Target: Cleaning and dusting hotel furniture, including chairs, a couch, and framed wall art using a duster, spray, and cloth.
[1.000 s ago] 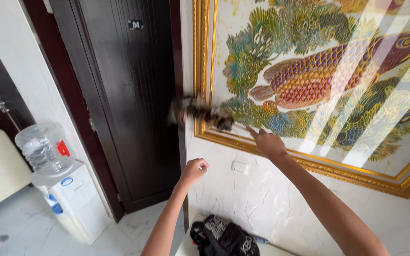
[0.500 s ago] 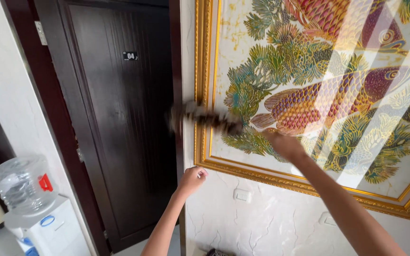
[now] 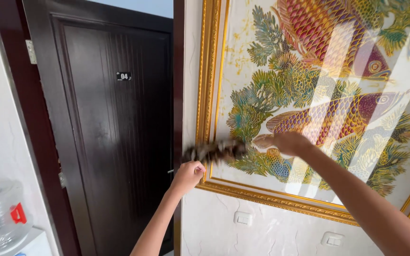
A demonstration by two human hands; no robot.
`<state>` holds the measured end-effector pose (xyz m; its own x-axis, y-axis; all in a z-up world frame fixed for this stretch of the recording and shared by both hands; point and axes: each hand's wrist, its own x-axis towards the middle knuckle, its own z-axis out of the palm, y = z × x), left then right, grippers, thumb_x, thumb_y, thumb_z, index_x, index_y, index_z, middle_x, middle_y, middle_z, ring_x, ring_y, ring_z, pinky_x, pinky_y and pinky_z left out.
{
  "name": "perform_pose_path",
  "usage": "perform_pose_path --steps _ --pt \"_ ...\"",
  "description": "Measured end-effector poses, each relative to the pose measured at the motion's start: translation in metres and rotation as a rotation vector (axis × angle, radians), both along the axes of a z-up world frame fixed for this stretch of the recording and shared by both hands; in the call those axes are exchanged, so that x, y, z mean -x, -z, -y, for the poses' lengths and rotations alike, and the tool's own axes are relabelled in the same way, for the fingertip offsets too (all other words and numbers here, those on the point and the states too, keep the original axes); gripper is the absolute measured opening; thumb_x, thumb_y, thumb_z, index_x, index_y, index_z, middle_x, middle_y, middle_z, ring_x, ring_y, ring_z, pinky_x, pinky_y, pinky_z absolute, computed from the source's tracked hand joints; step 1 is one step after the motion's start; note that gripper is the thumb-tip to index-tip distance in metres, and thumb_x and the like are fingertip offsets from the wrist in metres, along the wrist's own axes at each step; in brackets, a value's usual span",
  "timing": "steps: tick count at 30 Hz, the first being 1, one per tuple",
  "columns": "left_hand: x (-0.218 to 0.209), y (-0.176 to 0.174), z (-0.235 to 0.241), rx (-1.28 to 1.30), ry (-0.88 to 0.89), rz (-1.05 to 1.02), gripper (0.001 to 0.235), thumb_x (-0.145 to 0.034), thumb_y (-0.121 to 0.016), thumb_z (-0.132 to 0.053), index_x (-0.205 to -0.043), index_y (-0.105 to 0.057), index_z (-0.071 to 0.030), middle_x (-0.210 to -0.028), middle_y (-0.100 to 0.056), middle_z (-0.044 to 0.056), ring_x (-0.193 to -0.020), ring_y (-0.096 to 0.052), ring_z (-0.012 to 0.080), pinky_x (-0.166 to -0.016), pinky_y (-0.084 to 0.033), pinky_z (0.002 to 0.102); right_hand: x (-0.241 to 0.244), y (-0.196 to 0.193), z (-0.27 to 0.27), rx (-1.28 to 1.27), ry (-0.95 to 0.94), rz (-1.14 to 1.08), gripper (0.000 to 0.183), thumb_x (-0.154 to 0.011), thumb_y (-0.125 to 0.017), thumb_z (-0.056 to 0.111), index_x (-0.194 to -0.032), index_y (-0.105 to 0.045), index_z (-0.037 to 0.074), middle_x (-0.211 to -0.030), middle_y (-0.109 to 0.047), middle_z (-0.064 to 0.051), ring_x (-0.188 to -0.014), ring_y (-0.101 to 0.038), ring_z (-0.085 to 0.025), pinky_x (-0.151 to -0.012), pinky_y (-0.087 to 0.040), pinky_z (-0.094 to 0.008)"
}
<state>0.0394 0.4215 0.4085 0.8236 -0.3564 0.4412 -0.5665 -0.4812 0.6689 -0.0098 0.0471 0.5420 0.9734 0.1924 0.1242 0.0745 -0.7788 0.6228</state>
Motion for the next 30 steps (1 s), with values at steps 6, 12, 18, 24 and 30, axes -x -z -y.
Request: perform_pose_path --steps 6,12,18,24,30 --pt "-0.040 -0.035 0.007 -0.024 0.001 0.248 0.012 -0.094 -0.064 -0.013 -0.095 -0.075 -0.009 -0.100 -0.078 0.006 -0.090 -0.076 0.0163 -0.079 -0.061 0.031 0.006 -0.125 -0.011 -0.453 -0.313 0.615 0.028 -0.103 -0.052 0.017 -0.126 -0.067 0.017 -0.092 -0.075 -0.019 -0.077 -0.071 -0.041 -0.073 -0.057 -0.053" --pt "-0.048 -0.083 0.002 -0.038 -0.108 0.183 0.014 -0.095 -0.062 -0.013 -0.101 -0.075 -0.009 -0.105 -0.076 0.007 -0.094 -0.074 0.0217 -0.083 -0.060 0.036 -0.016 -0.196 -0.050 -0.784 -0.478 1.040 0.023 -0.105 -0.062 0.026 -0.115 -0.075 0.011 -0.074 -0.065 -0.023 -0.067 -0.065 -0.045 -0.063 -0.051 -0.054" --pt "-0.030 -0.086 0.003 0.065 -0.046 0.228 0.019 -0.095 -0.058 -0.008 -0.107 -0.073 -0.010 -0.107 -0.073 0.007 -0.098 -0.073 0.0208 -0.088 -0.059 0.035 -0.031 -0.227 -0.091 -0.840 -0.620 1.071 0.033 -0.099 -0.059 0.005 -0.131 -0.063 0.004 -0.068 -0.064 -0.023 -0.062 -0.063 -0.043 -0.061 -0.048 -0.053" --pt "-0.031 -0.059 -0.009 -0.040 -0.084 0.188 0.017 -0.096 -0.057 -0.011 -0.106 -0.071 -0.012 -0.109 -0.068 0.003 -0.101 -0.070 0.0185 -0.089 -0.057 0.034 -0.032 -0.246 -0.107 -0.887 -0.719 1.110 0.032 -0.100 -0.060 0.001 -0.129 -0.070 0.009 -0.078 -0.072 -0.020 -0.067 -0.071 -0.031 -0.065 -0.054 -0.044" --pt "-0.027 -0.042 -0.036 -0.001 -0.010 0.305 0.011 -0.095 -0.062 -0.010 -0.101 -0.072 -0.010 -0.106 -0.070 0.003 -0.100 -0.071 0.0167 -0.090 -0.057 0.032 -0.048 -0.275 -0.097 -0.811 -0.664 1.199 0.039 -0.099 -0.058 -0.003 -0.135 -0.069 0.006 -0.087 -0.072 -0.024 -0.070 -0.072 -0.029 -0.065 -0.055 -0.044"
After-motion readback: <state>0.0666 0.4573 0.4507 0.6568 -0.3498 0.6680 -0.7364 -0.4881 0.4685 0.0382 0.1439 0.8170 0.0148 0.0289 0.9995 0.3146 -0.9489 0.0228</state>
